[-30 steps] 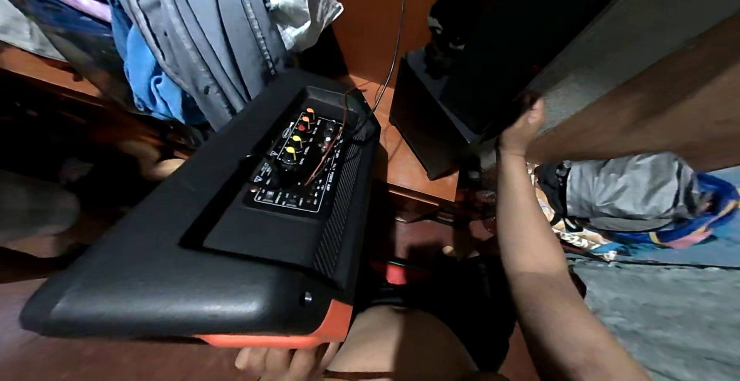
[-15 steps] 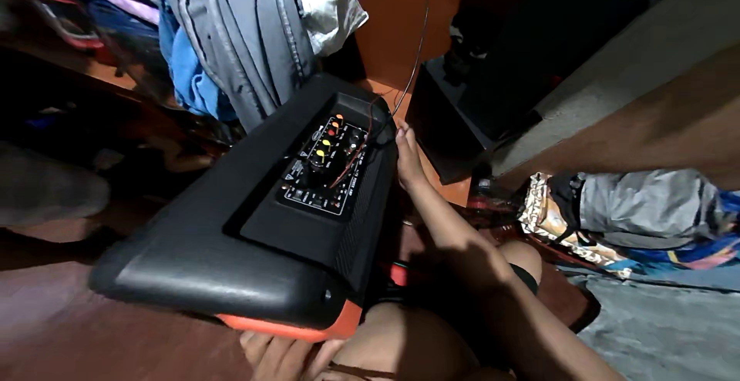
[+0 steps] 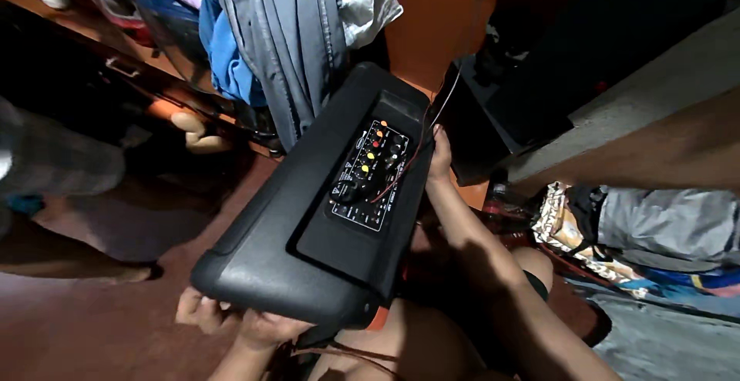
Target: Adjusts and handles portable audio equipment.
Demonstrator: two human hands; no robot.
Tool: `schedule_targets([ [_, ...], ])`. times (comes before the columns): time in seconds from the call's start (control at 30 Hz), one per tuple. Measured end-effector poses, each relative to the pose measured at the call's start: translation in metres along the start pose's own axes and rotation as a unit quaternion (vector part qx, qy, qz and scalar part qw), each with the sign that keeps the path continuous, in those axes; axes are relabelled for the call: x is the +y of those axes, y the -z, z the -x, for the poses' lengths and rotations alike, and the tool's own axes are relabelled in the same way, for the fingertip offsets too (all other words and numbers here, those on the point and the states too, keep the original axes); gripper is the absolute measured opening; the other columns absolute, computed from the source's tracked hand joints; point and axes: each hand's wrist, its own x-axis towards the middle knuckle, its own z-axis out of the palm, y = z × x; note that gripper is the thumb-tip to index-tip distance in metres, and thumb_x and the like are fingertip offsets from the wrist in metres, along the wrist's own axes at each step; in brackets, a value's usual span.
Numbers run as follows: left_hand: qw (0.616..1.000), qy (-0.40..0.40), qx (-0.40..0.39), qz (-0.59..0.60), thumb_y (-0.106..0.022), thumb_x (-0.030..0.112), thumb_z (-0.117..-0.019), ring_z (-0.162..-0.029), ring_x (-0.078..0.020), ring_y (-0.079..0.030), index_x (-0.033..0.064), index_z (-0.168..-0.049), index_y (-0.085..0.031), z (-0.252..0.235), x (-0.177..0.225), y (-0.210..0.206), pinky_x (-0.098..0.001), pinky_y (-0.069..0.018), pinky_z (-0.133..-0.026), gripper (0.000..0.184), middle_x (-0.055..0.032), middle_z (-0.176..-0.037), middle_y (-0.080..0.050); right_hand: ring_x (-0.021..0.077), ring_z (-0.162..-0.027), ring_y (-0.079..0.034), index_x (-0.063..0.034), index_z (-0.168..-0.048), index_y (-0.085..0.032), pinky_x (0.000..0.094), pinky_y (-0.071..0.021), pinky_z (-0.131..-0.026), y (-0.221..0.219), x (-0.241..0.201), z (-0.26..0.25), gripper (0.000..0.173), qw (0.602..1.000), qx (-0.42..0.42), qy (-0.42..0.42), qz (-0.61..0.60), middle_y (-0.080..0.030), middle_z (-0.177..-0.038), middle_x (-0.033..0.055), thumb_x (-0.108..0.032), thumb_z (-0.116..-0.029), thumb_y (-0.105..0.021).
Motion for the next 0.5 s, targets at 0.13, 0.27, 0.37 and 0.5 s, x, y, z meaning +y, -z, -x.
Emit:
schedule_targets([
  [0.13, 0.998, 0.022, 0.016, 0.052, -0.071, 0.083, -0.0659, -0.136, -0.0089, -0.036, 0.0295, -0.159, -0.026, 0.000, -0.011, -0.036, -0.0298, -0.0262, -0.116, 0.116, 0.0033, -0.146, -0.038, 0.0101, -0.102, -0.063, -0.0076, -0.114, -0.061, 0.0327, -0.0541, -0.094, 0.007, -0.002, -0.024, 0.030, 1.000, 0.012, 0.027, 0.008, -0.064, -0.107, 0.0037, -0.026, -0.1091, -0.038],
  [0.27, 0.998, 0.000, 0.016, 0.063, -0.062, 0.086, -0.0721, -0.139, -0.0098, -0.033, 0.0299, -0.160, -0.023, -0.006, -0.023, -0.058, -0.0319, -0.0224, -0.118, 0.111, 0.0038, -0.147, -0.038, 0.0108, -0.114, -0.058, -0.0030, -0.126, -0.057, 0.0299, -0.0491, -0.102, 0.015, 0.003, -0.033, 0.035, 0.997, -0.002, 0.051, 0.063, -0.060, -0.122, 0.0079, -0.028, -0.1104, -0.036],
  [0.37, 0.995, -0.011, 0.001, 0.096, -0.053, 0.086, -0.0797, -0.140, -0.0019, -0.031, 0.0313, -0.157, -0.028, -0.019, -0.029, -0.063, -0.0242, -0.0220, -0.118, 0.098, 0.0072, -0.146, -0.036, 0.0097, -0.122, -0.055, -0.0044, -0.136, -0.053, 0.0291, -0.0462, -0.106, 0.014, -0.002, -0.032, 0.044, 0.993, 0.004, 0.030, 0.112, -0.057, -0.133, 0.0083, -0.034, -0.1109, -0.033],
  [0.5, 0.965, 0.042, -0.009, 0.259, -0.055, 0.069, -0.0914, -0.124, -0.0067, -0.052, 0.0348, -0.130, -0.050, -0.058, -0.035, -0.051, -0.0287, -0.0445, -0.105, 0.052, 0.0142, -0.126, -0.055, 0.0151, -0.125, -0.057, -0.0100, -0.144, -0.050, 0.0402, -0.0486, -0.105, 0.013, -0.019, -0.023, 0.051, 0.985, 0.018, -0.043, 0.169, -0.057, -0.140, 0.0096, -0.044, -0.1106, -0.032],
])
